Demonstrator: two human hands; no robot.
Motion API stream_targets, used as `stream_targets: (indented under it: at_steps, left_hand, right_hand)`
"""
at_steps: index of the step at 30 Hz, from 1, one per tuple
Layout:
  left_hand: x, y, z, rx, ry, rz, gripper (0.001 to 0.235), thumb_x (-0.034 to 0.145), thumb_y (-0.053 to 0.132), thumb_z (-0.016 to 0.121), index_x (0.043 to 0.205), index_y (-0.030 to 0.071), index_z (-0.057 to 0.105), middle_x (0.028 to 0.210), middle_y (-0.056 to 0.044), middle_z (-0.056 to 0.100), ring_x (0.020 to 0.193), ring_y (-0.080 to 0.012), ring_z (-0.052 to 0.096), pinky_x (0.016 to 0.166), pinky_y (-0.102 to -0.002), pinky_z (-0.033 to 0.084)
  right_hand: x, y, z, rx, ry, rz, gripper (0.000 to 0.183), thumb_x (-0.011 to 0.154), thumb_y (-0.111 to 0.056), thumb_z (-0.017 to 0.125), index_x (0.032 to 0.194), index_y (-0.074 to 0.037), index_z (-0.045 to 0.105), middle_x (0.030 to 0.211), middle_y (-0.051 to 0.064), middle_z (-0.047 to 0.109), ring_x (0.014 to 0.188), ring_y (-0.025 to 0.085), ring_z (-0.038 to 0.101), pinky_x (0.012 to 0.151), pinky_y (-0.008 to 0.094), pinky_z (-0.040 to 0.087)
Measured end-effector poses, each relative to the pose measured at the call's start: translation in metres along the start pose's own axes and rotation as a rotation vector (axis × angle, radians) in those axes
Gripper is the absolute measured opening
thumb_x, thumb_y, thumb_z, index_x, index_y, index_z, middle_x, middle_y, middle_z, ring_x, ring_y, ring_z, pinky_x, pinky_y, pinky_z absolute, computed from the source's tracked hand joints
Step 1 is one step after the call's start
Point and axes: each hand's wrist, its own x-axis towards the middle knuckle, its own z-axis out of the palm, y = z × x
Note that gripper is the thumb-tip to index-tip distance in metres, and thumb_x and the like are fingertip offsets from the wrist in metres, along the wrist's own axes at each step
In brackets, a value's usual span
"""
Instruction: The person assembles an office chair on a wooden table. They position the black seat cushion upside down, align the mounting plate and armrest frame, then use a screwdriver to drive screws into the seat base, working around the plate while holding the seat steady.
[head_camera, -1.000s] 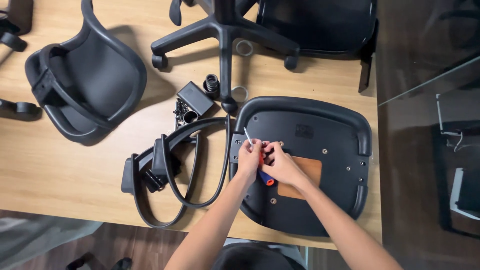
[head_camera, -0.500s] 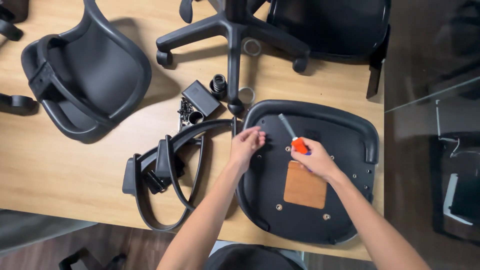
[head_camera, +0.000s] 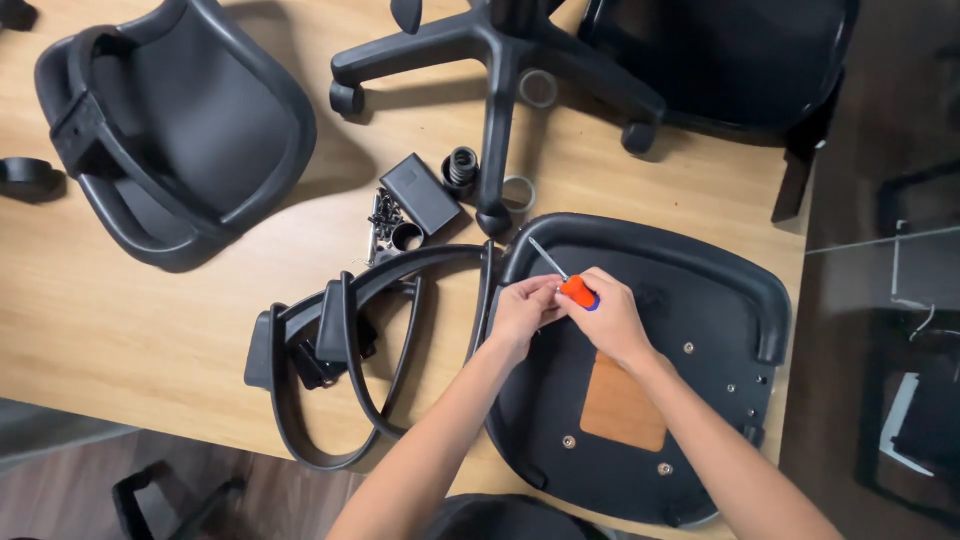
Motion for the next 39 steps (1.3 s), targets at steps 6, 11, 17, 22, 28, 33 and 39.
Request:
stream_targets:
  at_steps: [6,11,17,22,28,33,39]
  left_hand:
    - [-0.025,0.079,0.015,0.482,0.142,0.359,0.024,0.102,0.010,0.057,0.120,-0.002,0.069,0.094,-0.016,0.076,0.077,-0.0218,0.070,0.069,-0.032,0.058]
    - [0.006,0.093,0.000,1.016,0.164,0.748,0.041,0.088,0.007,0.070,0.128,0.000,0.061,0.114,-0.020,0.067,0.103,-0.0369,0.067,0.089,-0.041,0.054]
    - [0.027,0.076,-0.012,1.149,0.093,0.611,0.057,0.086,0.015,0.075,0.136,0.001,0.053,0.128,-0.024,0.061,0.115,-0.0443,0.059,0.096,-0.048,0.050]
    - [0.029,0.074,-0.016,1.143,0.099,0.660,0.050,0.091,0.016,0.073,0.135,0.001,0.054,0.126,-0.024,0.065,0.114,-0.0452,0.062,0.094,-0.049,0.052]
    - [0.010,0.085,-0.009,1.144,0.080,0.600,0.048,0.092,0.016,0.070,0.135,0.002,0.054,0.114,-0.027,0.069,0.108,-0.0463,0.064,0.091,-0.051,0.053]
    - [0.009,0.082,-0.011,1.165,0.092,0.565,0.049,0.093,0.017,0.070,0.136,0.002,0.053,0.110,-0.027,0.070,0.106,-0.0458,0.065,0.090,-0.051,0.052]
    - [0.012,0.075,-0.018,1.154,0.045,0.665,0.052,0.092,0.016,0.070,0.137,0.002,0.051,0.124,-0.023,0.067,0.112,-0.0432,0.064,0.093,-0.047,0.053]
  right_hand:
    - [0.033,0.002,0.000,0.128,0.008,-0.009,0.020,0.089,-0.013,0.076,0.100,0.002,0.071,0.091,0.011,0.071,0.077,0.017,0.069,0.074,0.029,0.053]
    - [0.049,0.016,0.002,0.159,-0.014,0.029,0.020,0.090,-0.013,0.075,0.104,0.001,0.072,0.091,0.010,0.074,0.080,0.013,0.068,0.077,0.027,0.053]
    - [0.049,0.024,0.004,0.178,-0.033,0.074,0.023,0.089,-0.015,0.075,0.106,0.000,0.074,0.087,0.007,0.075,0.078,0.010,0.066,0.075,0.026,0.053]
    - [0.047,0.027,0.004,0.242,-0.042,0.196,0.022,0.091,-0.017,0.075,0.106,-0.001,0.075,0.075,0.002,0.068,0.065,0.008,0.059,0.063,0.025,0.050]
    - [0.043,0.027,0.007,0.263,-0.040,0.251,0.021,0.095,-0.021,0.072,0.105,-0.003,0.076,0.067,0.001,0.063,0.055,0.006,0.056,0.054,0.025,0.046]
    - [0.041,0.023,0.007,0.144,0.040,0.011,0.020,0.092,-0.014,0.073,0.105,0.001,0.074,0.089,0.012,0.076,0.080,0.015,0.073,0.076,0.029,0.056]
    - [0.047,0.012,0.009,0.076,0.006,-0.007,0.021,0.090,-0.013,0.074,0.106,0.000,0.074,0.093,0.016,0.075,0.081,0.023,0.075,0.076,0.031,0.055]
